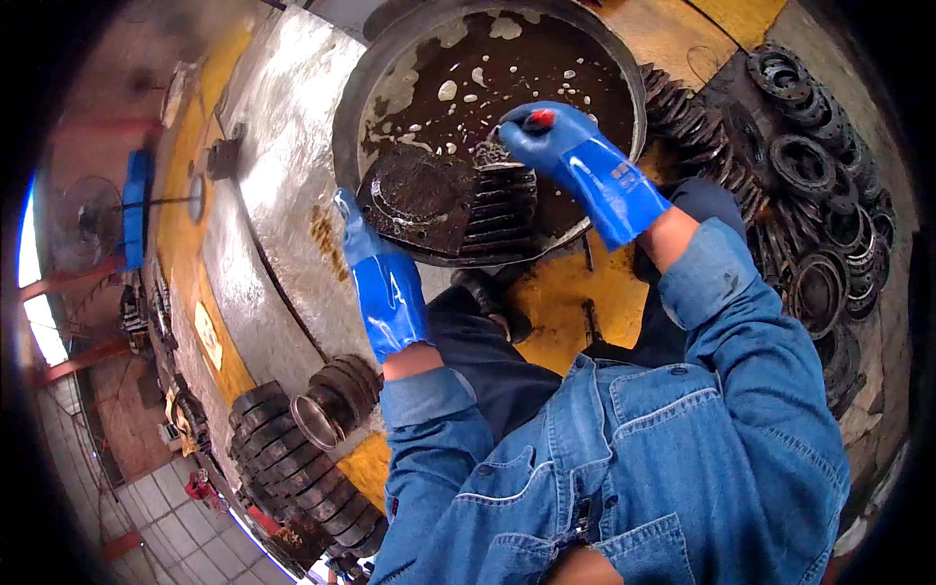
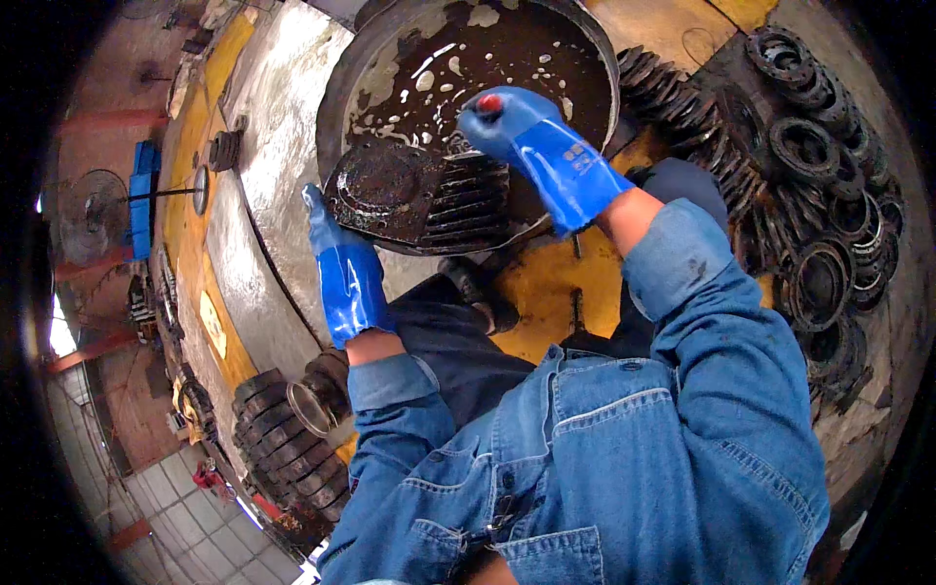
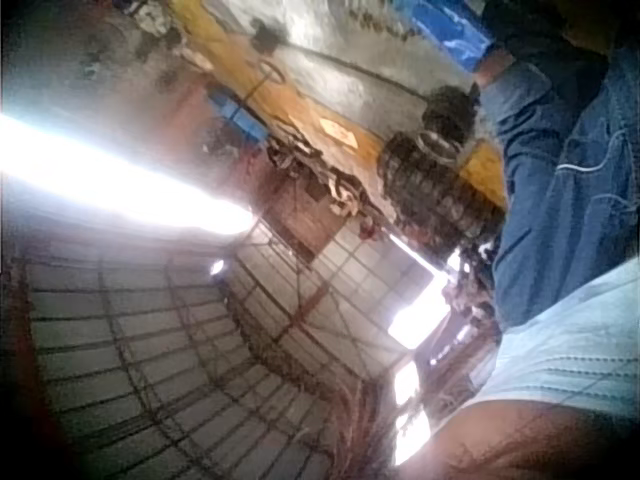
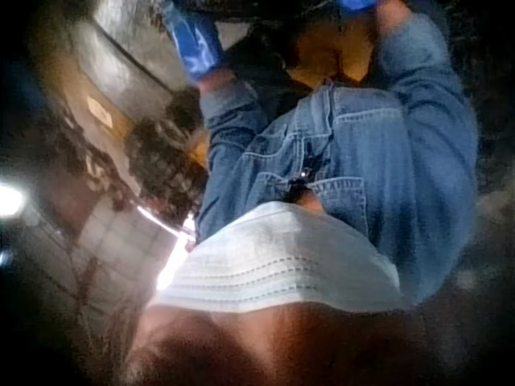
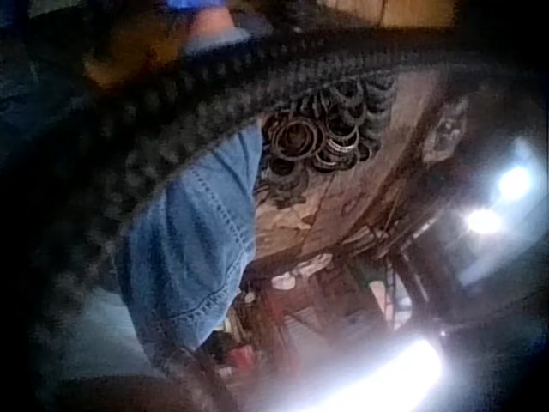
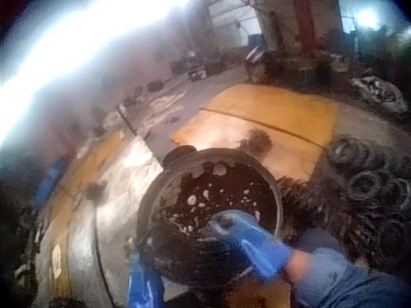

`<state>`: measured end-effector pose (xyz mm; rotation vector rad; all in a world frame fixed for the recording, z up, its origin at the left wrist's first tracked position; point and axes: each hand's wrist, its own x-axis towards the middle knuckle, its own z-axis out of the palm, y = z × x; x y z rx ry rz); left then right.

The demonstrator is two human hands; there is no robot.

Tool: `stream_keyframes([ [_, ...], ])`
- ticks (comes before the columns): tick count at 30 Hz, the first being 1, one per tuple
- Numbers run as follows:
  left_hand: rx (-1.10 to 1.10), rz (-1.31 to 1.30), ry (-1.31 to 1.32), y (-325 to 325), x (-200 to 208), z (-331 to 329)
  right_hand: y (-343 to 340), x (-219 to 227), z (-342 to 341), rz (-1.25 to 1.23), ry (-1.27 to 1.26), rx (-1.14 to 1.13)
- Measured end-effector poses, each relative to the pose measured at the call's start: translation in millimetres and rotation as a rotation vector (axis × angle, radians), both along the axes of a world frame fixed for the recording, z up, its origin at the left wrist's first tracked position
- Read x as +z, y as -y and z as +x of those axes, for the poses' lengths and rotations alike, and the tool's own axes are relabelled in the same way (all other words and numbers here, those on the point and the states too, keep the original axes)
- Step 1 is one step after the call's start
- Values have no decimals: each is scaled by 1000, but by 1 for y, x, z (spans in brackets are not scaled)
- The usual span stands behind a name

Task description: The person sits on the floor and uses a red-handled brush to scrub a dark, circular metal part inside a basin filled with liquid. They repeatedly dip the part into the liquid and scrub its surface before placing it on a stack of similar parts.

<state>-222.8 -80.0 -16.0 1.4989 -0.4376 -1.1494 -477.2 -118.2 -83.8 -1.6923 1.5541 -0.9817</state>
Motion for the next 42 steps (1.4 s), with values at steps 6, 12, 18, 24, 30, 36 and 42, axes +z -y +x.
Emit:
stream_keyframes([
  [6, -28, -72, 11, -8, -5, 9, -25, -30, -29, -361, -159, -114],
  [12, -182, -127, 186, -34, 11, -2, -48, -42, -35, -149, -296, -38],
  [18, -207, -227, 177, -39, 0, 4, -42, -61, -33, -150, -396, -24],
  [24, -284, -155, 380, -44, 3, 2, -38, -61, -33, 15, -477, -23],
  [30, -289, -112, 481, -48, 11, -17, -42, -69, -40, 2, -491, -44],
  [36, -496, 5, 1126, -54, 3, -1, -38, -62, -37, 75, -512, -21],
  [42, -421, 143, 800, -38, 2, -3, -41, -59, -36, 41, -519, -35],
])
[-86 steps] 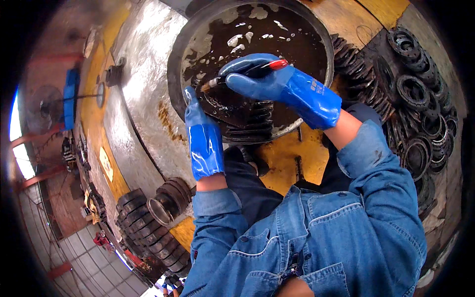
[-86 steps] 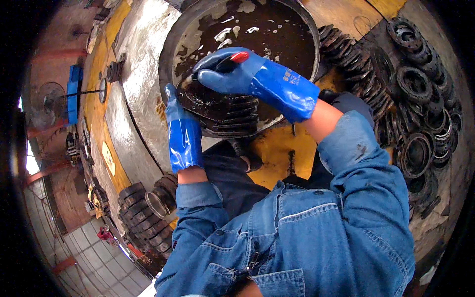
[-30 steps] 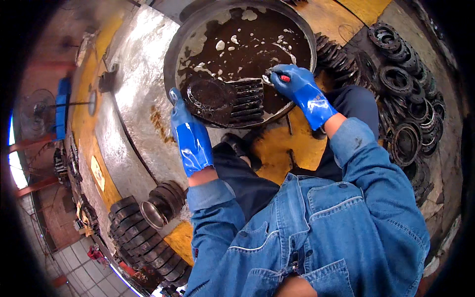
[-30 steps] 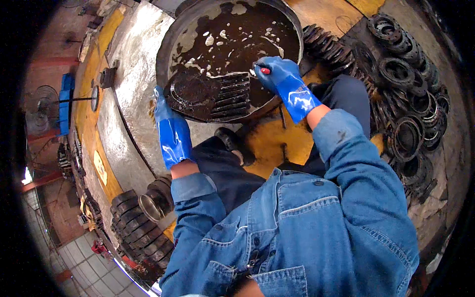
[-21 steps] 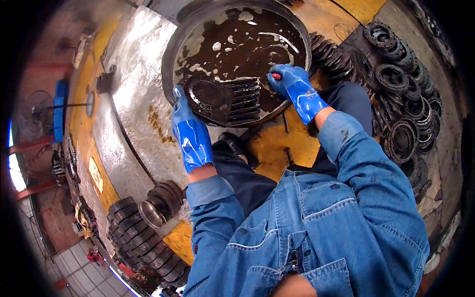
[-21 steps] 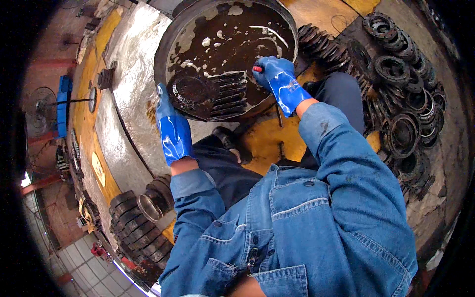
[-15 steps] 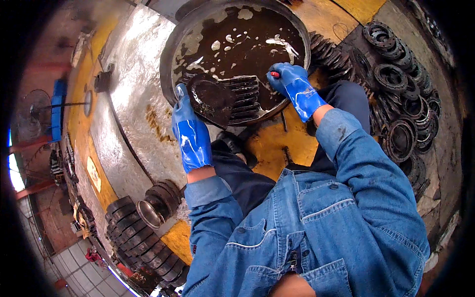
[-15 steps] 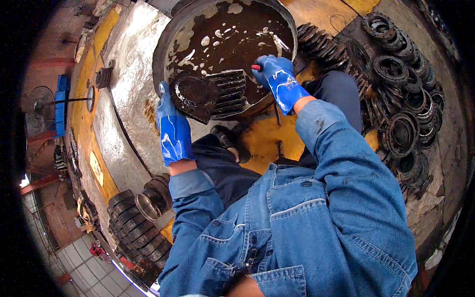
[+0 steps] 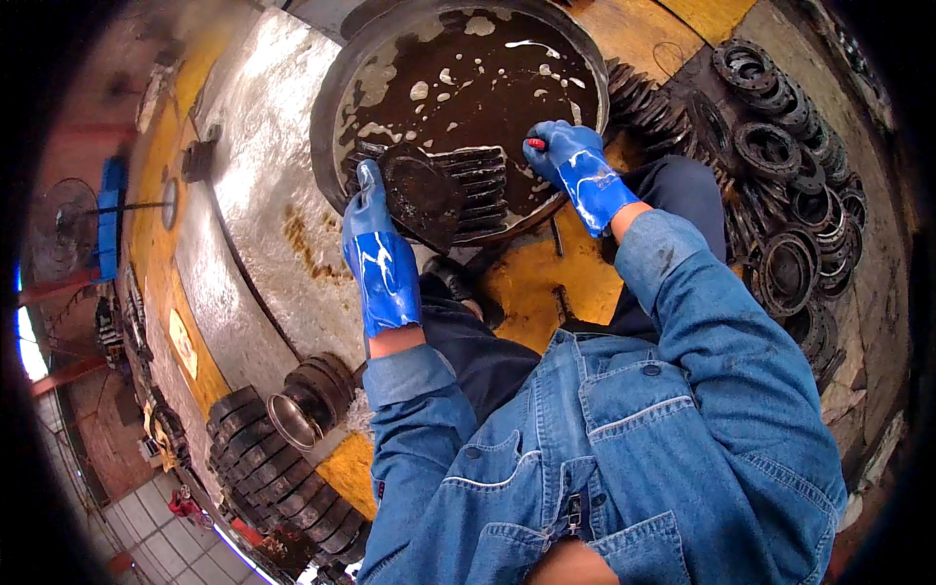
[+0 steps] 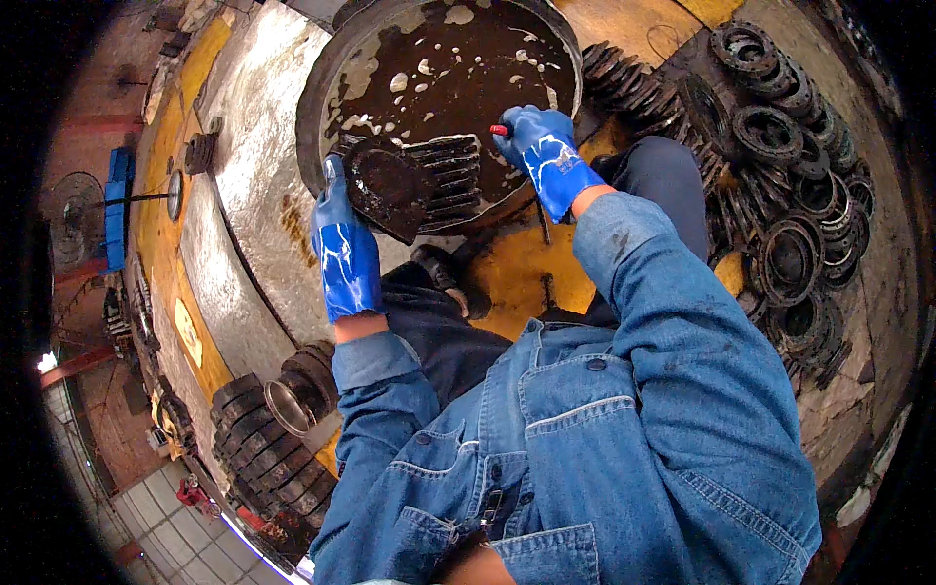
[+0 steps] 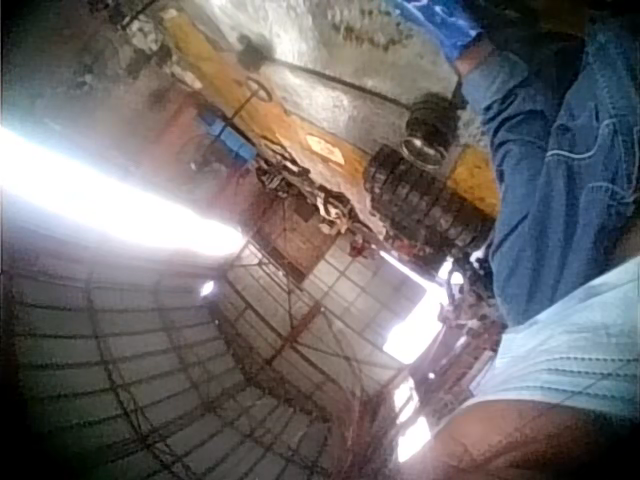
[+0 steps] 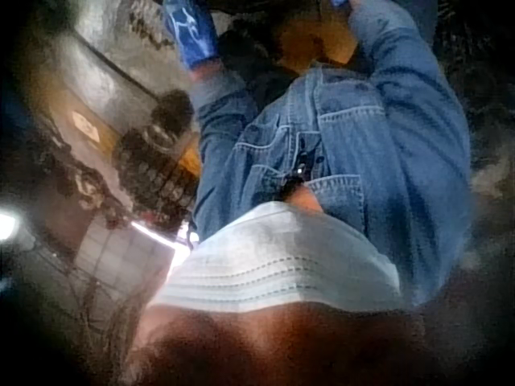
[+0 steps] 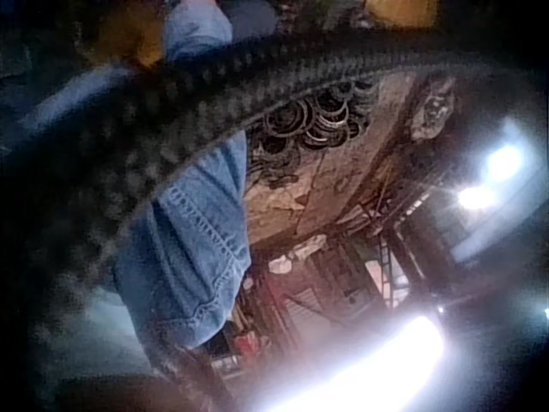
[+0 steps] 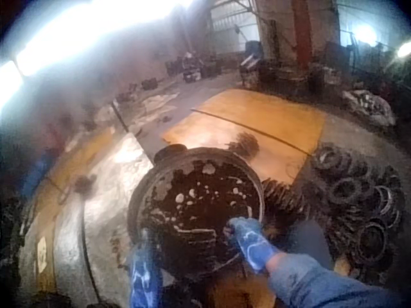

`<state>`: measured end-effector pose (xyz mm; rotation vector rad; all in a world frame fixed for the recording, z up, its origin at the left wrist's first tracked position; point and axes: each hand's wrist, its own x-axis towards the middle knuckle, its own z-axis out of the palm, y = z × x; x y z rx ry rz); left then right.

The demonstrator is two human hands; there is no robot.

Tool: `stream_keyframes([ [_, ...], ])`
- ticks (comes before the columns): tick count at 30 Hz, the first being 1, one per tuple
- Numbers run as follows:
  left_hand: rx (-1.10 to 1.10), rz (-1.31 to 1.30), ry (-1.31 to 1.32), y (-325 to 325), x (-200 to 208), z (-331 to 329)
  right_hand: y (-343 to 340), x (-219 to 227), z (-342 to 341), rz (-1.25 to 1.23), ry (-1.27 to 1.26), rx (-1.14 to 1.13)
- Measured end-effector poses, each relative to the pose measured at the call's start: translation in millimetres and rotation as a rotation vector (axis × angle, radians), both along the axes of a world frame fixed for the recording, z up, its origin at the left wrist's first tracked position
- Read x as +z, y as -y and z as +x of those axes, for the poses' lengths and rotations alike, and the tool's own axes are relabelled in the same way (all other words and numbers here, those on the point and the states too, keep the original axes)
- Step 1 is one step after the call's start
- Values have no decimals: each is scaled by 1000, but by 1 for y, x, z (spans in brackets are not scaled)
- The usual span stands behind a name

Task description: The person sits on the floor and uses a red-handled brush to scrub a dark, circular metal part inside a basin filled with liquid. They repeatedly dip the part into the liquid and scrub its surface before placing it on a stack of similar parts.

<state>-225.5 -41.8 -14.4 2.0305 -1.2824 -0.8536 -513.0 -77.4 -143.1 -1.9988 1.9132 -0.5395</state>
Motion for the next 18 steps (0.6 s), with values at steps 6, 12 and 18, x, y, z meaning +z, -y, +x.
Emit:
stream_keyframes([
  [6, -143, -71, 170, -13, 7, -6, 2, -2, 1, 15, -25, -5],
  [12, -182, -137, 121, -19, 8, -5, 2, 1, 2, 45, -32, 7],
  [18, -178, -119, 49, -16, 9, -6, 2, 0, 1, 49, -19, -5],
])
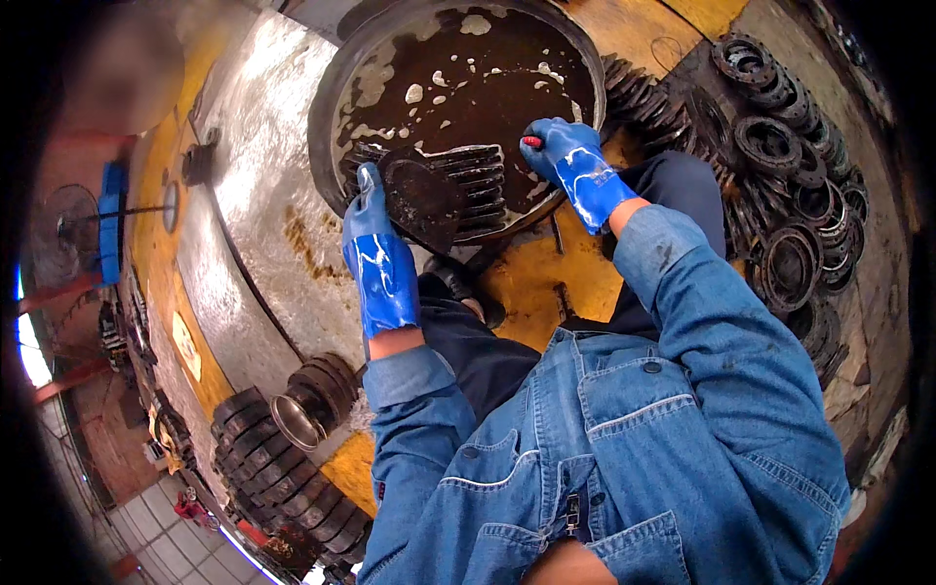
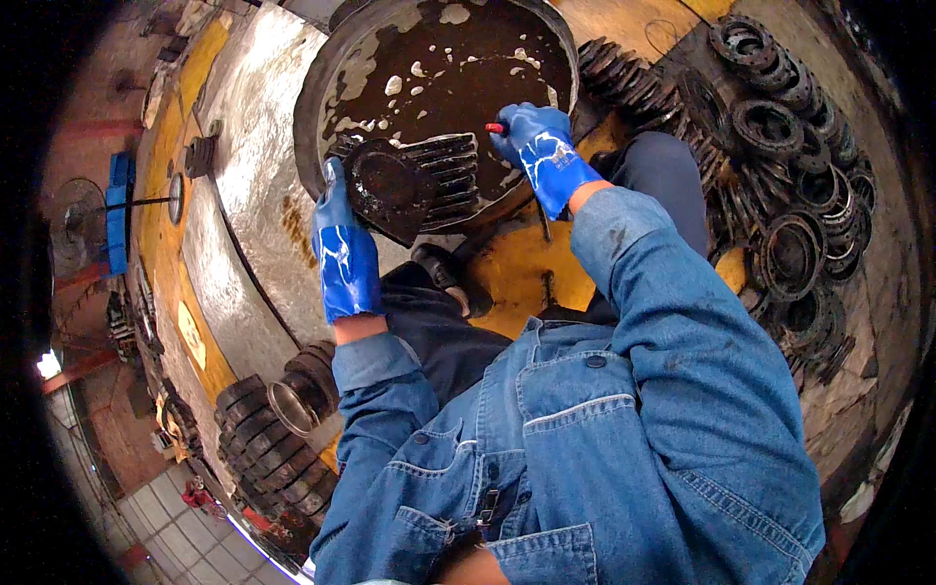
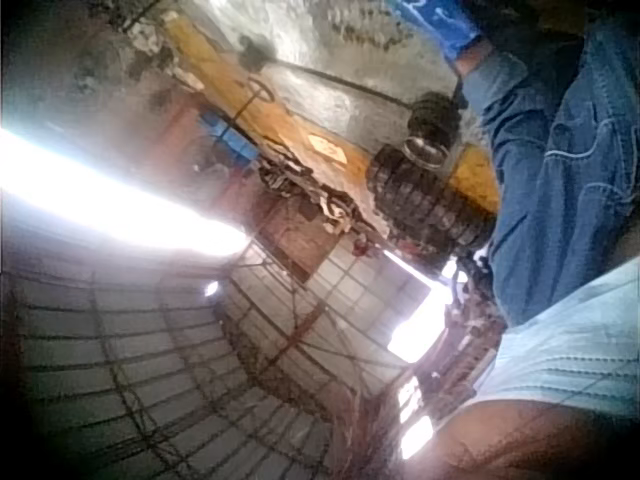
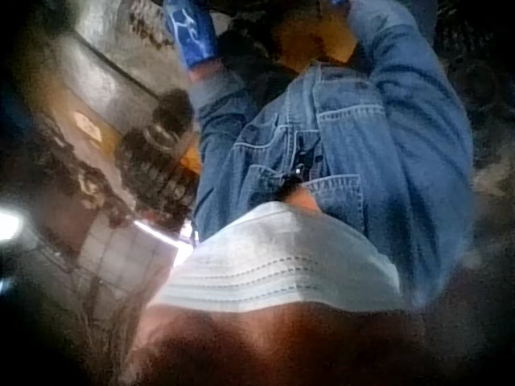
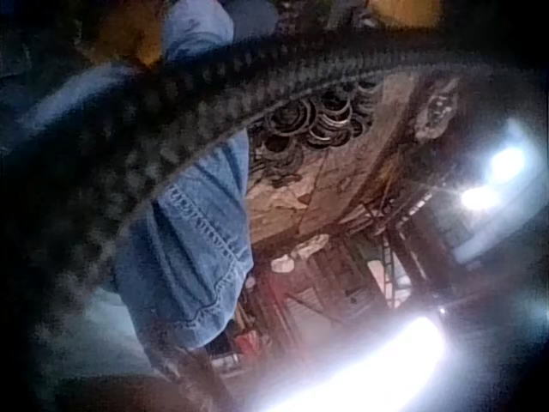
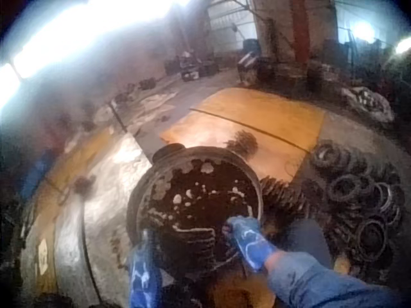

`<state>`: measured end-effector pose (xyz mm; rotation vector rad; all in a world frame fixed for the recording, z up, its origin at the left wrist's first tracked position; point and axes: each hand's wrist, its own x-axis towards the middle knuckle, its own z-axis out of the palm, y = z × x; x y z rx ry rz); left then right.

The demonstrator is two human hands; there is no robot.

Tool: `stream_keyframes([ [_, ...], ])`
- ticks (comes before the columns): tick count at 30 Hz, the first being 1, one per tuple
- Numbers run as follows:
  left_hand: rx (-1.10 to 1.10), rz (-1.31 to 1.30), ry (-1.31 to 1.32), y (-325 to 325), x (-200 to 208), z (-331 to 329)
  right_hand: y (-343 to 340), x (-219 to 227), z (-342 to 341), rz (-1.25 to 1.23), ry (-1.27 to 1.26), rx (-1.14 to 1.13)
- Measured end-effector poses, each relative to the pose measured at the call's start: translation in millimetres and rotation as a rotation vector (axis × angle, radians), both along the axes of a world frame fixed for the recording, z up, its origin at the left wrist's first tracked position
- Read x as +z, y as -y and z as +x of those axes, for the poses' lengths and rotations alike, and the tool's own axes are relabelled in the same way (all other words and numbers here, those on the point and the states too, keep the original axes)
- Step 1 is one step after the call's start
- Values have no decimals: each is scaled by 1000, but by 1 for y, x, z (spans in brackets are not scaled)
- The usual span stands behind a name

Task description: The person sits on the floor and uses a red-handled brush to scrub a dark, circular metal part inside a basin filled with liquid. They repeatedly dip the part into the liquid and scrub its surface before placing it on a stack of similar parts.

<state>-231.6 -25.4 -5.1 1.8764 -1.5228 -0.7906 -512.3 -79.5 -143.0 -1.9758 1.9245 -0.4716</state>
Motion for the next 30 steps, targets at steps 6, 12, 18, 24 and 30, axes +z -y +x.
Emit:
stream_keyframes([
  [6, 33, 37, -29, 3, -5, 3, 2, 0, -1, 20, -17, 2],
  [12, 2, -4, 7, 1, -5, 2, 0, 3, 2, 11, -1, -24],
  [18, 2, -38, 30, 0, -3, 1, -1, -1, 1, -52, -10, -18],
  [24, 142, -83, -191, 1, 2, -8, 0, -1, 3, -29, -41, -25],
  [30, 130, -106, -243, -1, 5, -12, 0, 0, 1, 2, -33, -17],
])
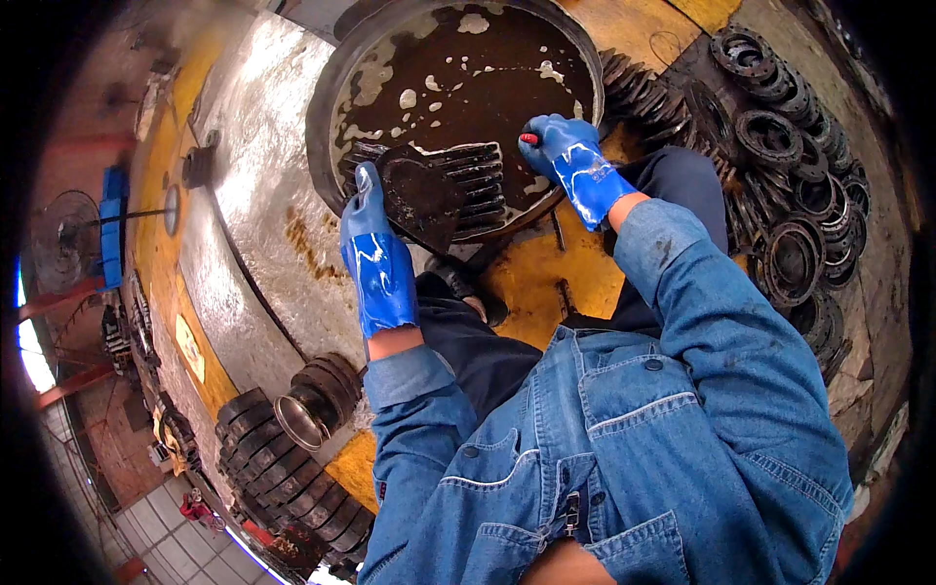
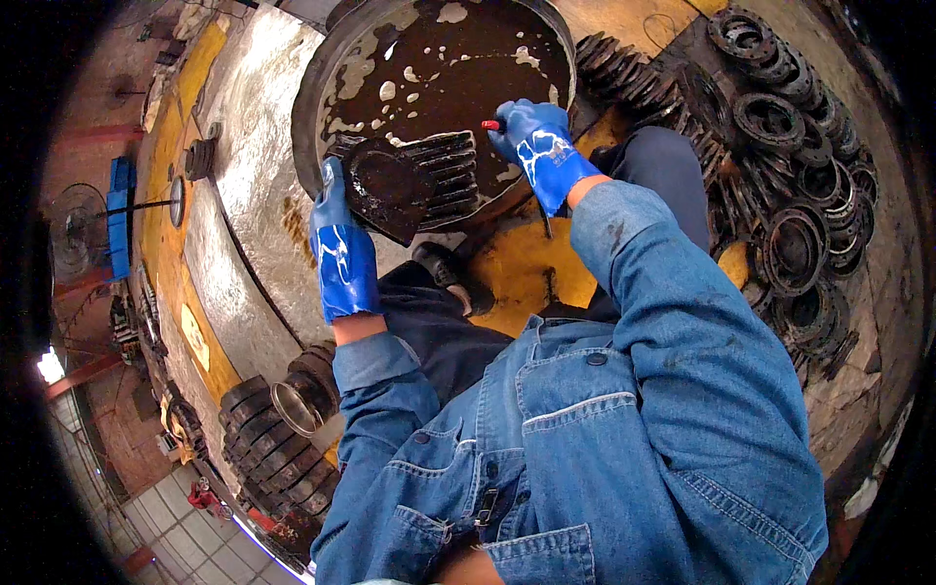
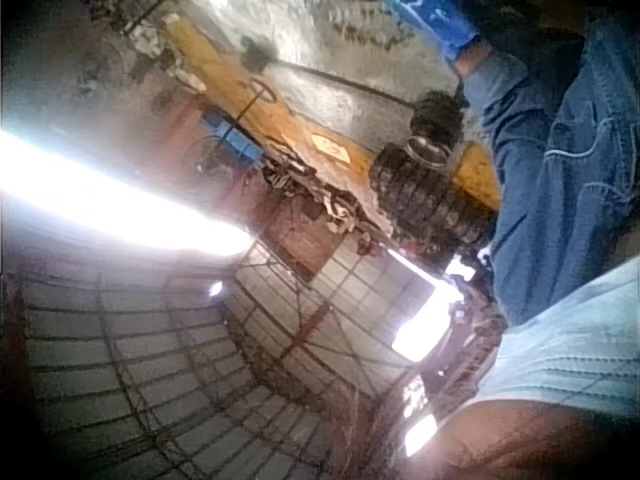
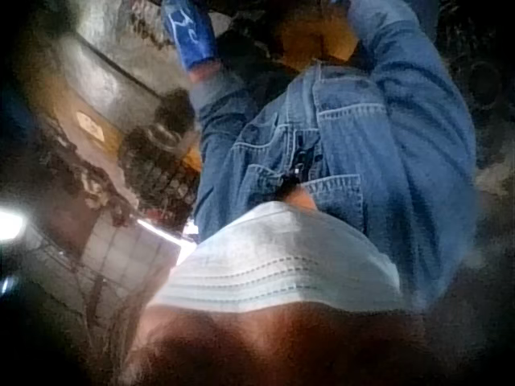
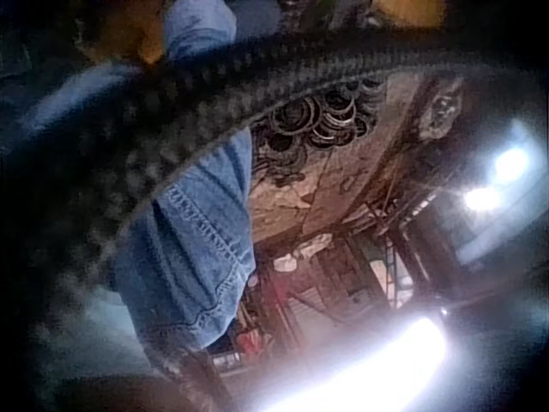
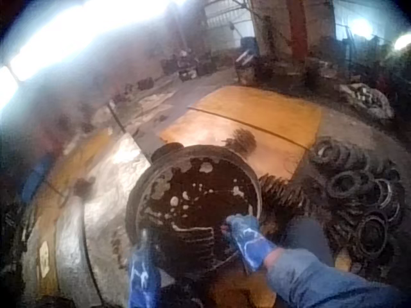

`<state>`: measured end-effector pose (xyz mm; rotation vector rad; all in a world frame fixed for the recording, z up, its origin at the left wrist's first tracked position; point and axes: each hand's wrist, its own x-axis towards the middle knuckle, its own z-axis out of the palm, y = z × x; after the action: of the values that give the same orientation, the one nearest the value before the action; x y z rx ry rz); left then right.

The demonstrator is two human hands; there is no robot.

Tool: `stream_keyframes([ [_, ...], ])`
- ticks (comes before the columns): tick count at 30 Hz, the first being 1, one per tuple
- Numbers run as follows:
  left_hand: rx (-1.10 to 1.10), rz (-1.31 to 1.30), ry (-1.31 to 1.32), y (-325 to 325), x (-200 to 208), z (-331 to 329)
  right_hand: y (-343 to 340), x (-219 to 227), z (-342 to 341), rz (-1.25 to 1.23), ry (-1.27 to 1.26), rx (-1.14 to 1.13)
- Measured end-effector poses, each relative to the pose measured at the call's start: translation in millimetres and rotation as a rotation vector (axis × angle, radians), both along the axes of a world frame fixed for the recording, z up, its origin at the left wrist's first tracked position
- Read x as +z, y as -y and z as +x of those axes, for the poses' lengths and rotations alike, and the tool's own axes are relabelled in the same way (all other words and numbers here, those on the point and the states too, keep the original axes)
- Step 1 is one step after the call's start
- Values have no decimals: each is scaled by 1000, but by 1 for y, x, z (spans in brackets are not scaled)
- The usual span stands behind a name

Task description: The person sits on the floor and uses a red-handled brush to scrub a dark, circular metal part inside a basin filled with liquid. They repeatedly dip the part into the liquid and scrub its surface before placing it on a stack of similar parts.

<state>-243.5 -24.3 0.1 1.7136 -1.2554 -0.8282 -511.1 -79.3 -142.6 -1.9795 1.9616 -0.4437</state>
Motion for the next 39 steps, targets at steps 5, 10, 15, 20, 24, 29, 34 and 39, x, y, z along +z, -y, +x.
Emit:
stream_keyframes([
  [5, 19, 46, 33, 4, -3, 3, 0, 5, 1, 15, -10, -12],
  [10, 51, 106, 11, 9, -9, 8, 0, 7, 2, 31, -11, -3],
  [15, 182, 192, -415, 20, -11, 13, -2, 3, 2, -18, -12, 10],
  [20, 285, 89, -643, 37, -15, 37, -5, 12, 10, 15, 28, 18],
  [24, 174, -10, -680, 37, -22, 33, -5, 9, -2, 17, 29, -5],
  [29, 174, -65, -667, 40, -14, 27, 3, 7, -5, -53, 33, 1],
  [34, 68, -298, -229, 23, -45, 93, 0, 18, 23, -296, 211, 149],
  [39, 208, -181, -37, 12, -28, 74, -7, 2, -4, 53, 453, 177],
])
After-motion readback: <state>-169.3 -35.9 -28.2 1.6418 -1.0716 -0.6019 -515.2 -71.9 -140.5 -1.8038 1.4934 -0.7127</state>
